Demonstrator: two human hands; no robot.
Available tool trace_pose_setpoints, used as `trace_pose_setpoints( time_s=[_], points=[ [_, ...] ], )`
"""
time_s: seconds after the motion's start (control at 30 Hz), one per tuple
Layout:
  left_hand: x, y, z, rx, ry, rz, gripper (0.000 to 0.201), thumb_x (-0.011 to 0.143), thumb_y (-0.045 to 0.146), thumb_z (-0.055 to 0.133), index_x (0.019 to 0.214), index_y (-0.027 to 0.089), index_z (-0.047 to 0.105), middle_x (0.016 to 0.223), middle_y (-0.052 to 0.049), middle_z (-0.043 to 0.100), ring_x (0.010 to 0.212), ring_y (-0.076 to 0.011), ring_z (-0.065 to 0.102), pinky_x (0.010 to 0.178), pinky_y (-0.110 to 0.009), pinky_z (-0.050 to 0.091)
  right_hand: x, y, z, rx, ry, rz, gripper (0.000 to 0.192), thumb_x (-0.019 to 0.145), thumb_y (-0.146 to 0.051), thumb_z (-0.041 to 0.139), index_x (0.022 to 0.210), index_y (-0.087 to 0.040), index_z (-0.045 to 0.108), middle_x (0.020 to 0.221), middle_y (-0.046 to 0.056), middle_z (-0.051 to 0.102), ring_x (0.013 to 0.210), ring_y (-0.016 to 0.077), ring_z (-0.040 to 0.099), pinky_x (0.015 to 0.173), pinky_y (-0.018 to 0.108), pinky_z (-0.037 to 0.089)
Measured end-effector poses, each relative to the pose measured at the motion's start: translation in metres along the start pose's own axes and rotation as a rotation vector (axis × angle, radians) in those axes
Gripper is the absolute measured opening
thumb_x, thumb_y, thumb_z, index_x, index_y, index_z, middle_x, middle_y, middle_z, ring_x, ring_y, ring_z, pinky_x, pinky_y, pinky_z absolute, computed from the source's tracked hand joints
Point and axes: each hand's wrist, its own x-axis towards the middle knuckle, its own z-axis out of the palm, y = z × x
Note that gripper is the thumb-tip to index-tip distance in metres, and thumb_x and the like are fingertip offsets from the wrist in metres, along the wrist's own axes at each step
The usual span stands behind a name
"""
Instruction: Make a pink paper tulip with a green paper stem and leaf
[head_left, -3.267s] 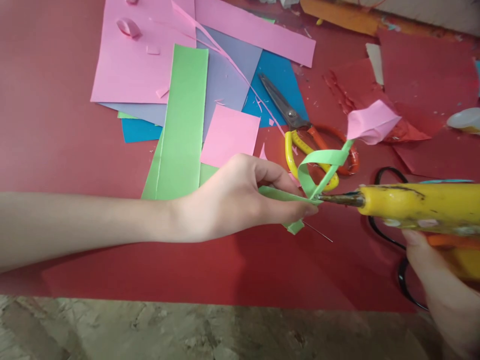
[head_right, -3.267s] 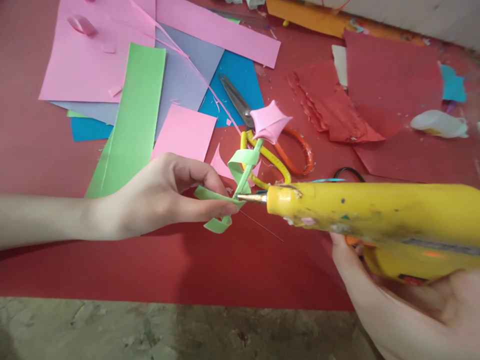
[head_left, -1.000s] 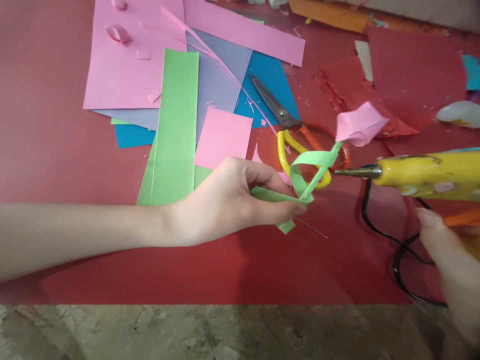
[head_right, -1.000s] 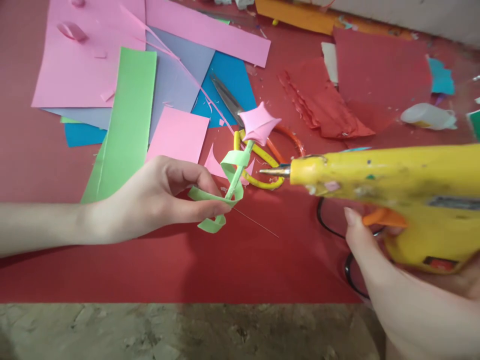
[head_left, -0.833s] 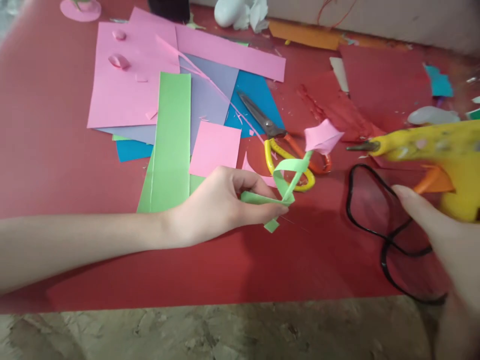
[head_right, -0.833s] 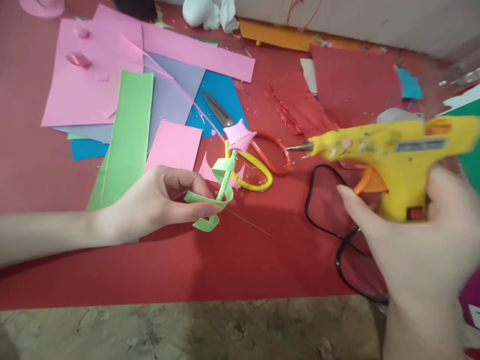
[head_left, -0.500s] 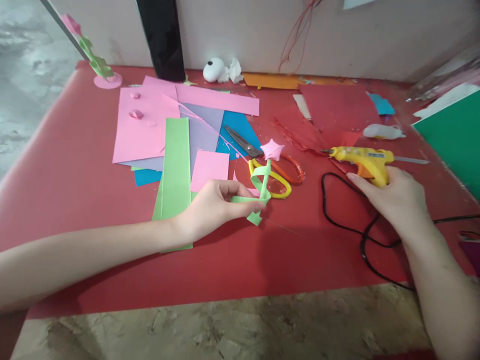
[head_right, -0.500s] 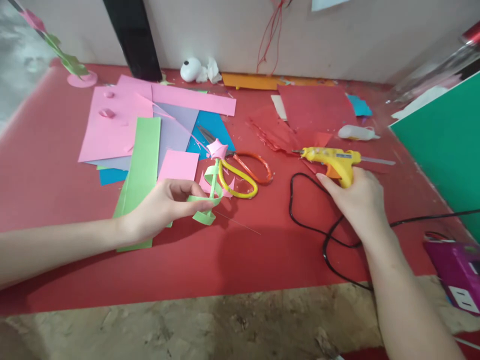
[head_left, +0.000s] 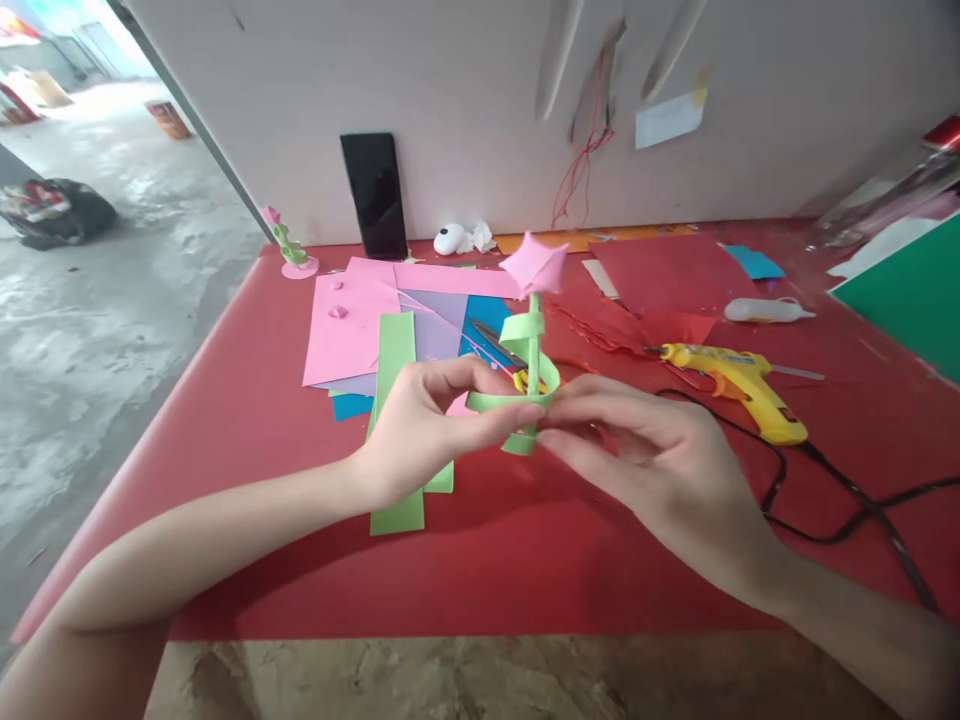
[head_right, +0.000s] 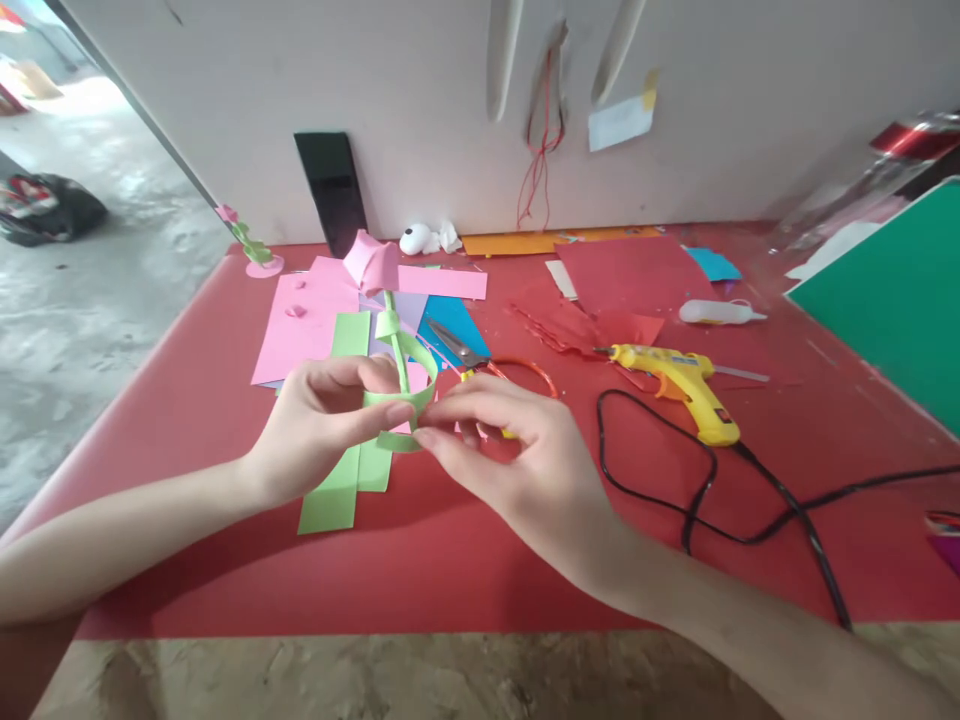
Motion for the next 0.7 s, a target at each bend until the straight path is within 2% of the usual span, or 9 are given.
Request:
trace_pose_setpoints(
  time_s=[0.2,0.4,0.57,0.7],
  points=[
    [-0.0029,0.0002,0.0001,0.048,-0.039,0.087,0.019,0.072,0.026,0.074,0.058,0.02,0.063,0.058,0.004,0.062,0.062,-0.0085,0.055,0.062,-0.025,0.044,0.0003,-0.0002,0.0009,0.061,-0.027,0.02,0.009,0.079,-0.026,0.064,0.073,-0.028,0.071,0.076,-0.002,0.066,0.074,0.0108,0.06,0.062,0.021,0.049],
    [-0.0003,-0.0063,0.0003,0.018,-0.037,0.183,0.012,0.068,0.013,0.075,0.063,0.022,0.068,0.061,0.007,0.062,0.06,-0.0051,0.053,0.059,-0.022,0.041,-0.0021,0.0,0.0026,0.014,0.067,-0.011,0.007,0.074,-0.021,0.067,0.068,-0.024,0.068,0.065,-0.003,0.063,0.059,0.0077,0.055,0.051,0.018,0.045],
    [0.0008,-0.0079,-0.0006,0.0,-0.044,0.19,0.011,0.065,0.017,0.079,0.07,0.022,0.071,0.068,0.006,0.065,0.066,-0.0065,0.055,0.066,-0.023,0.043,-0.0015,-0.0017,0.0039,0.013,0.135,-0.054,0.01,0.072,-0.016,0.065,0.065,-0.023,0.067,0.061,-0.004,0.061,0.055,0.0064,0.053,0.048,0.017,0.044],
    [-0.0003,-0.0077,-0.0007,-0.019,-0.078,0.22,0.013,0.068,0.016,0.077,0.077,0.022,0.071,0.074,0.006,0.067,0.073,-0.0066,0.058,0.071,-0.022,0.045,-0.0033,-0.0025,0.0037,-0.006,0.163,-0.079,0.011,0.071,-0.015,0.067,0.066,-0.024,0.067,0.06,-0.005,0.06,0.055,0.0057,0.051,0.048,0.017,0.043]
  ],
)
